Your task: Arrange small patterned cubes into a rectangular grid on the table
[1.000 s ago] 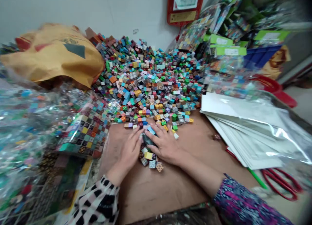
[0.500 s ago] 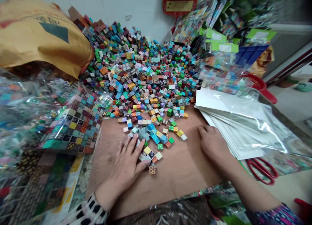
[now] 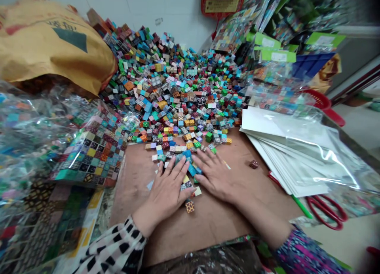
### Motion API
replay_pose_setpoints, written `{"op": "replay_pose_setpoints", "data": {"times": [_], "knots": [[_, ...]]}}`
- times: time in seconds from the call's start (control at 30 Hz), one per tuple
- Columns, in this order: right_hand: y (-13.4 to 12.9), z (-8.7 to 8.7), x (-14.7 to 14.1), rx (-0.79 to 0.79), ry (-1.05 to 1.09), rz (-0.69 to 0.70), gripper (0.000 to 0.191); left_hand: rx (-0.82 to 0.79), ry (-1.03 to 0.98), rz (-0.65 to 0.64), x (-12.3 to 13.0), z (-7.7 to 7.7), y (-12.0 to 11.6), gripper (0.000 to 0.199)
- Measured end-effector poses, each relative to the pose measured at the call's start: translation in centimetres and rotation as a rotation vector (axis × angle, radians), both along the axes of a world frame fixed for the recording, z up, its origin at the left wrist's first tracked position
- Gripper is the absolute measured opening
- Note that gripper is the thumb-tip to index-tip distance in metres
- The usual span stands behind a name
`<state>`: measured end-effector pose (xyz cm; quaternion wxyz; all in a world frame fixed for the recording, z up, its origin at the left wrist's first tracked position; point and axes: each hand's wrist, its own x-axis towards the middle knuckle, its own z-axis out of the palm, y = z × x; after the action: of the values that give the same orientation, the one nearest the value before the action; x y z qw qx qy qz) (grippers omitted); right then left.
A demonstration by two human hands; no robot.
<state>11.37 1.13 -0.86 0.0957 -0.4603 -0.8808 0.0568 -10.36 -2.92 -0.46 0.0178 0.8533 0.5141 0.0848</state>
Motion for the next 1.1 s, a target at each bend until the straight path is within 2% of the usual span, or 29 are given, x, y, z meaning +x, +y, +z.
{"op": "replay_pose_setpoints", "data": {"times": [0.1,0.23,0.33,0.43,0.57,0.67,0.77,0.87,0.97,1.1], "knots": [[-0.1,-0.8,-1.7,-0.053,-0.05,-0.007,0.064,-0.05,0.057,0.099,0.8,0.2,0.7,0.068],[-0.3,-0.9,-0.9,-0.086,-0.063,-0.075,0.064,-0.074,0.069,0.222,0.8,0.1,1.3,0.069],[-0.2,-0.3,-0.5,-0.086,-0.02,-0.112,0.062,-0.063,0.024,0.237,0.6,-0.3,1.4,0.069],[0.5,0.3,-1.9,-0.029,0.108,-0.161,0.061,-0.04,-0.088,0.191,0.4,-0.9,1.4,0.07],[1.9,0.3,-5.0,-0.039,0.098,-0.035,0.061,-0.001,-0.197,0.129,-0.3,-1.2,0.8,0.064],[2.1,-0.2,-5.9,-0.051,0.009,0.077,0.062,0.005,-0.099,0.153,-1.4,-1.1,-0.2,0.056],[1.1,-0.3,-5.3,-0.043,-0.025,0.175,0.062,0.009,-0.003,0.178,-2.3,-1.1,-1.4,0.056],[-0.1,0.0,-4.4,-0.024,-0.016,0.16,0.063,0.056,0.029,0.211,-2.7,-1.3,-2.2,0.059],[-0.6,0.4,-4.1,-0.017,-0.058,0.169,0.063,0.035,0.06,0.174,-2.6,-1.4,-2.2,0.054],[-0.5,0.9,-3.3,-0.019,-0.105,0.216,0.059,-0.028,0.053,0.113,-3.1,-0.7,-2.2,0.051]]}}
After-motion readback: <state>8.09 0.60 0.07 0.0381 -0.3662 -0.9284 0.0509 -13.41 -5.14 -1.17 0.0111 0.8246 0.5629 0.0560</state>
